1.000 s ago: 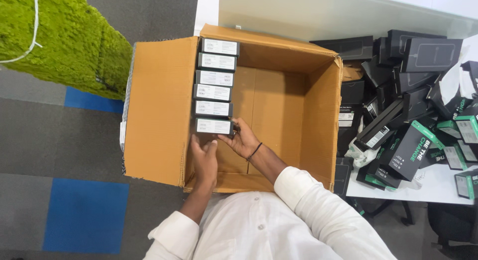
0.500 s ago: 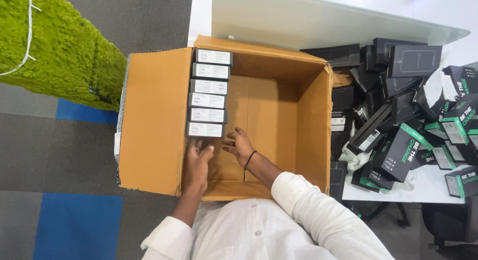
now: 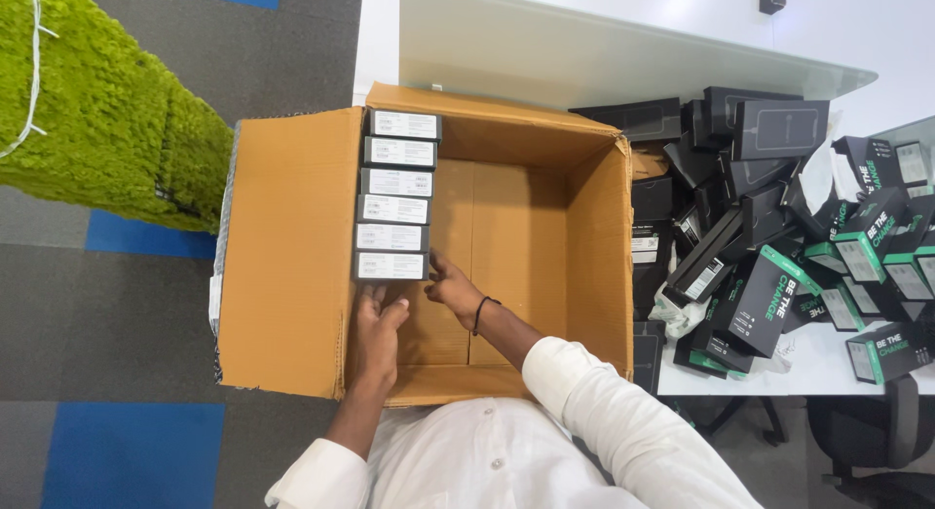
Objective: The person packs small product boxes into a larger cardboard shipping box, handling one item at a time, checking the contents of one box, and unwrapping a small white cable before continuing to stack the items.
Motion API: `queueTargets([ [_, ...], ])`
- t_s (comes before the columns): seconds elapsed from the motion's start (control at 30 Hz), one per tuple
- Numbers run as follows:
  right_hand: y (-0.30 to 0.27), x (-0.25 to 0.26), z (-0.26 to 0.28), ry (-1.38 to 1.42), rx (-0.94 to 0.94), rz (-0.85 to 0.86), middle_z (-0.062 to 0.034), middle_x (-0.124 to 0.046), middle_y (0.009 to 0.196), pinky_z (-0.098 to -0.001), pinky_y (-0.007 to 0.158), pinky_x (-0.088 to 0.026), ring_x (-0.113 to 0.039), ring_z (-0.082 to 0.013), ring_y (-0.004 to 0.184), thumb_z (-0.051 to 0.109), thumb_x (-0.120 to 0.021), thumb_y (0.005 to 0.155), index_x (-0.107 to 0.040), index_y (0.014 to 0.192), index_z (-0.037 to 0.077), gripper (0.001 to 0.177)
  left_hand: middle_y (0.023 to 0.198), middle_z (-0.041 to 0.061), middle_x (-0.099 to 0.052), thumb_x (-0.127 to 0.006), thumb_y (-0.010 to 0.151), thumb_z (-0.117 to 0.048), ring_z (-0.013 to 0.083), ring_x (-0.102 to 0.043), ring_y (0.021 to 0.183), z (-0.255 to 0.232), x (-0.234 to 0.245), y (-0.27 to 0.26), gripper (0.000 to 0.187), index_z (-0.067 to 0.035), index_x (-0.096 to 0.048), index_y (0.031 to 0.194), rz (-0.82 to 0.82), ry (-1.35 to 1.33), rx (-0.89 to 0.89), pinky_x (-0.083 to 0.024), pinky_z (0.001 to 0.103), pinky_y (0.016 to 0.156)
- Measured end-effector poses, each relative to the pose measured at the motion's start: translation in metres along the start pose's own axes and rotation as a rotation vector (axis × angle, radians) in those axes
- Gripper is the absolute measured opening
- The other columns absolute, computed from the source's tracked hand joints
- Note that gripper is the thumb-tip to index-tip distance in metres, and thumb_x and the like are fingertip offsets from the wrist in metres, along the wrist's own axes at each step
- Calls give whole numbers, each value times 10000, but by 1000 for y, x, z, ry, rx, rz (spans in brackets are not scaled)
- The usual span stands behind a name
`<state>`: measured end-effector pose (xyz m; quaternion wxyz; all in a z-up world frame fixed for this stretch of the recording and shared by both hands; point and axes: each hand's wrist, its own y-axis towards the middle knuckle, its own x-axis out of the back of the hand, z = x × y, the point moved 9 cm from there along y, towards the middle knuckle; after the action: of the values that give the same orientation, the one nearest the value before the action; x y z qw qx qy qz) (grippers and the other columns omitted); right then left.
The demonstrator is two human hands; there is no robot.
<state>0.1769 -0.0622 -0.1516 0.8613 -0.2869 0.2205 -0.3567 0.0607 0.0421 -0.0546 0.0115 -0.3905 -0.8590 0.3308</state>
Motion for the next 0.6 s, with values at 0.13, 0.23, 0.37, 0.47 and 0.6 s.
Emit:
queueTargets([
  [0.13, 5, 22, -24, 69, -88, -71, -85, -172, 1725, -378, 1030, -459, -402, -316, 1461, 0, -530, 866, -116, 1650, 150, 900, 1541, 171, -459, -571, 868, -56, 229, -571, 1222, 5, 3, 1, 721, -32, -329, 1546, -7, 2, 5, -470, 357, 990],
  [0.23, 8, 36, -30, -80, -95, -164, -108, -185, 1715, -396, 1062, -465, -336, -302, 1503, -54, -525, 845, -112, 1652, 157, 931, 1511, 241, -501, -582, 889, -52, 277, -549, 1209, 10, 4, 2, 666, 17, -413, 1529, 6, 3, -62, -467, 354, 989],
  [0.37, 9, 3, -14, -240, 83, -21, -171, -270, 1669, -384, 1115, -396, -307, -312, 1521, -97, -565, 811, -81, 1669, 196, 1028, 1621, 149, -346, -595, 894, -71, 231, -412, 1424, 28, 10, 13, 754, -37, -259, 1569, -28, 67, -12, -444, 367, 1038],
  [0.47, 12, -17, 3, -132, 156, 120, -172, -303, 1675, -418, 1069, -423, -309, -304, 1514, -134, -524, 749, -120, 1648, 180, 1034, 1648, 180, -275, -601, 908, -66, 267, -363, 1481, 34, 6, 18, 816, -32, -167, 1598, -19, 34, -4, -433, 391, 1090],
  [0.6, 12, 11, -5, -103, -48, -25, -159, -209, 1695, -425, 1044, -466, -427, -350, 1460, -79, -499, 834, -55, 1653, 175, 966, 1660, 195, -256, -588, 899, -63, 287, -353, 1487, 32, 1, 15, 849, -57, -132, 1614, -24, 22, 9, -451, 412, 1095],
])
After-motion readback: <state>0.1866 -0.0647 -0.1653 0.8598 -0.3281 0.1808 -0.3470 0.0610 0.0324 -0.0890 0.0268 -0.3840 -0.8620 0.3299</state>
